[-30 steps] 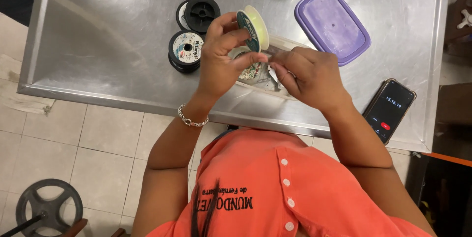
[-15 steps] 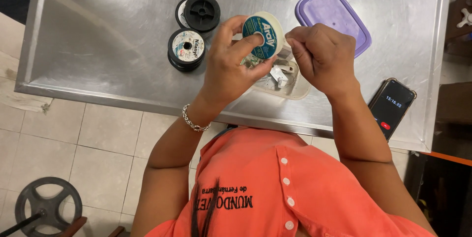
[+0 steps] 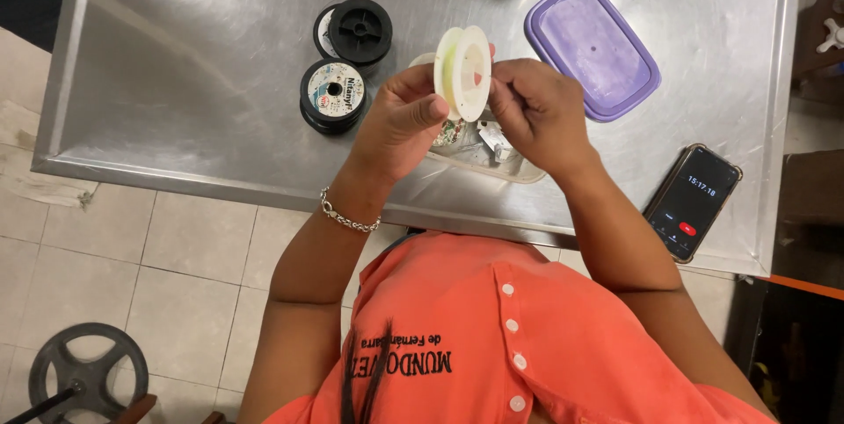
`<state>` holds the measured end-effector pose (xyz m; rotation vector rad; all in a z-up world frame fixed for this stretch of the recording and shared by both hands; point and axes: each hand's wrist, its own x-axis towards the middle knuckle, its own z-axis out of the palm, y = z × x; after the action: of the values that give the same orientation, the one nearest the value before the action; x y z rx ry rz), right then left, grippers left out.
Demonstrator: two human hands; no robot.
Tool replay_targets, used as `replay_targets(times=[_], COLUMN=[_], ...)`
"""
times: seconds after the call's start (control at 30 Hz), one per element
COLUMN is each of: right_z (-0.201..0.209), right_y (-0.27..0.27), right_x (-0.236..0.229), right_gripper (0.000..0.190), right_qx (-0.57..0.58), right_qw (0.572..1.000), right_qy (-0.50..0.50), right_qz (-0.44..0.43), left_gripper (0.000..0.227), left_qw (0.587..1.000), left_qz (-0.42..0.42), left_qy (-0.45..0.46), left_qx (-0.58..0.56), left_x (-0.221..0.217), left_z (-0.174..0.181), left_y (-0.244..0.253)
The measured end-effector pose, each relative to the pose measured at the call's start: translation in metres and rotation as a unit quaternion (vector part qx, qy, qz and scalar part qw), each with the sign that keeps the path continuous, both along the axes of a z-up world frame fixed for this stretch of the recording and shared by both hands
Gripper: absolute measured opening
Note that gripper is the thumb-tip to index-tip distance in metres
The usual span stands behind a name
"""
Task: The person handles several spools of fishing line on a metal table, picking them up, rotating them, and placing them into a plastic container. They also open a small package of hooks and handle a small metal ring, moving items around the workspace.
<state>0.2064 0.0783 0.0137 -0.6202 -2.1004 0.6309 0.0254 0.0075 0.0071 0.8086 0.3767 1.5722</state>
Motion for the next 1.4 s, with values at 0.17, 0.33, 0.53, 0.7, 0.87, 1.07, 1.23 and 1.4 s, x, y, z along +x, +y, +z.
replay_targets(times=[0.17, 0.33, 0.53, 0.7, 0.87, 1.07, 1.23, 1.4], right_z=[-0.007, -0.007, 0.001, 0.002, 0.017, 0.015, 0.003, -0.007], right_y=[-0.014, -0.023, -0.021, -0.019, -0.019, -0.015, -0.016, -0.016], right_x=[-0.004, 0.003, 0.014, 0.022, 0.039, 0.045, 0.036, 0.035], right_gripper=[0.011, 0.009, 0.006, 0.005, 0.007, 0.011, 0.007, 0.009], right_qx=[-0.011, 0.082, 0.171, 0.125, 0.031, -0.027, -0.049, -0.025], right_qw=[0.999, 0.993, 0.974, 0.987, 0.994, 0.994, 0.996, 0.993], right_qy=[0.001, -0.05, -0.103, -0.04, -0.024, -0.001, -0.019, -0.093], right_qz=[-0.033, -0.075, -0.108, -0.089, -0.103, -0.104, -0.076, -0.065], left_gripper=[0.043, 0.047, 0.047, 0.047, 0.044, 0.028, 0.041, 0.046], left_qw=[0.996, 0.945, 0.889, 0.898, 0.881, 0.852, 0.751, 0.597], left_qz=[0.083, 0.242, 0.322, 0.32, 0.349, 0.46, 0.436, 0.326], left_qy=[0.013, 0.218, 0.324, 0.301, 0.32, 0.251, 0.49, 0.723], left_qx=[-0.013, 0.002, 0.035, 0.035, -0.005, -0.004, -0.077, -0.124], left_x=[0.005, 0.006, 0.007, 0.005, -0.049, -0.118, -0.136, -0.132], left_z=[-0.027, -0.033, -0.033, -0.021, -0.009, 0.046, 0.017, -0.018], left_y=[0.011, 0.014, 0.01, 0.005, -0.001, -0.025, -0.016, 0.006])
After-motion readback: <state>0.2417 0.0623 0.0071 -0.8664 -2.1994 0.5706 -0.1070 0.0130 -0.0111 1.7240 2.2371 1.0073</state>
